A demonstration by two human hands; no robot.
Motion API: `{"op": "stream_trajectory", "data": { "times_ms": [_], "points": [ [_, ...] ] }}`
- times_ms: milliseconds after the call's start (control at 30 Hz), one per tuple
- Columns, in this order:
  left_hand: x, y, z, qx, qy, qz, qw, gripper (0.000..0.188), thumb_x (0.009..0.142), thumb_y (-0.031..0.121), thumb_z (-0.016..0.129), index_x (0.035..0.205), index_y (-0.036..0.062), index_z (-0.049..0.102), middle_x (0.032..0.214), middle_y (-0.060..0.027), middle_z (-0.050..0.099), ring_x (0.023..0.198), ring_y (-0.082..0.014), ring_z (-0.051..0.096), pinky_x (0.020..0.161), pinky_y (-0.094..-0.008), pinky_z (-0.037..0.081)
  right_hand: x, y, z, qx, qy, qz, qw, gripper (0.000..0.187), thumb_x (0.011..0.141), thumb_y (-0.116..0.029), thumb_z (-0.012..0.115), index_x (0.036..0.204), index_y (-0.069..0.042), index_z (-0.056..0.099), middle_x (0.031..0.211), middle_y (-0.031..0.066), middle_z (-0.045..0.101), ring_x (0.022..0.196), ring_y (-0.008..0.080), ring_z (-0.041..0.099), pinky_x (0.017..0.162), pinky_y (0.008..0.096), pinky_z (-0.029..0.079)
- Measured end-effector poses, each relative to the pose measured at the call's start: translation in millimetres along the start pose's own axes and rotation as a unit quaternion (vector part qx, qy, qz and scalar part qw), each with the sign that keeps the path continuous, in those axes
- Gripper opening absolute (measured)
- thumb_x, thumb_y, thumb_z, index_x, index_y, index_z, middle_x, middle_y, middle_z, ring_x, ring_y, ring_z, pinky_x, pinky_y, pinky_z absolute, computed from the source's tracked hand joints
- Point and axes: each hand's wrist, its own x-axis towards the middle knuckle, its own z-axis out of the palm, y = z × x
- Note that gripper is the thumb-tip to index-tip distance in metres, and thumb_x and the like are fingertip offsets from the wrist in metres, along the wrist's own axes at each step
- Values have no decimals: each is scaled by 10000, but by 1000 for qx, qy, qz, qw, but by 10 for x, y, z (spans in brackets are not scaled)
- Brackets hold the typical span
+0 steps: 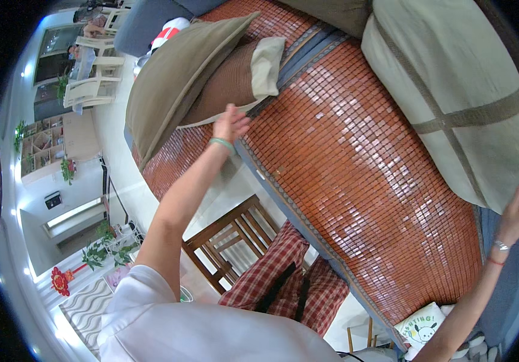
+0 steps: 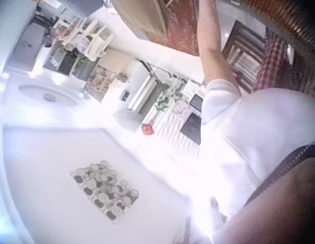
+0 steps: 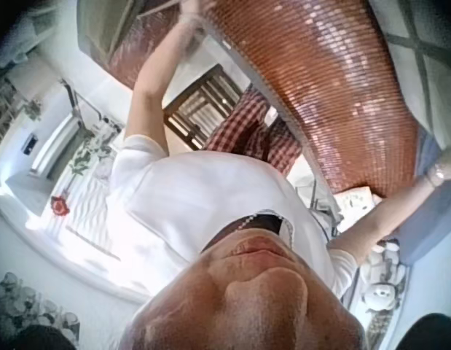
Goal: The person organizes a living room by first coiling a power strip cable and placing it into a cabinet drawer. Then, the person arranges several pillows and cushions on a sofa, smoothing the fabric and positioning them neatly.
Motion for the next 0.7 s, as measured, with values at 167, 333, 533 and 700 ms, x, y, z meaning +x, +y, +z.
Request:
{"op": "stream_trajectory", "data": {
  "times_ms": [167, 333, 533, 700],
  "points": [
    [511, 293, -1003, -100, 102, 30, 989, 821, 832, 682, 462, 1315, 20, 408, 1224, -154, 544, 1039, -284, 585, 814, -393, 521, -612, -1628, 194, 229, -233, 46, 944, 342, 872, -53, 531, 1211, -14, 549, 1239, 161, 557, 1166, 321, 506, 1022, 400, 355],
    [739, 690, -1058, -196, 81, 36, 977, 850, 816, 741, 387, 1277, 31, 457, 1251, -145, 545, 1052, -289, 588, 817, -410, 515, -1238, -2515, 507, 392, -510, 273, 715, 267, 907, -136, 556, 1153, -41, 603, 1110, 102, 638, 1016, 212, 600, 902, 330, 466],
    [960, 733, -1240, -85, 146, 91, 982, 557, 936, 527, 409, 1031, 36, 654, 1062, -87, 658, 967, -183, 604, 875, -340, 433, -1129, -3581, 976, 603, -518, 394, 461, 336, 975, -254, 472, 1157, 4, 588, 1087, 111, 652, 942, 158, 640, 805, 255, 522],
    [467, 1114, -1223, 115, 140, 282, 942, 529, 910, 460, 521, 869, -30, 716, 963, -85, 677, 914, -164, 555, 873, -268, 397, -639, -4169, 1113, 664, -506, 392, 386, 370, 980, -283, 462, 1163, 19, 573, 1093, 125, 644, 912, 152, 646, 781, 241, 527]
  ]
}}
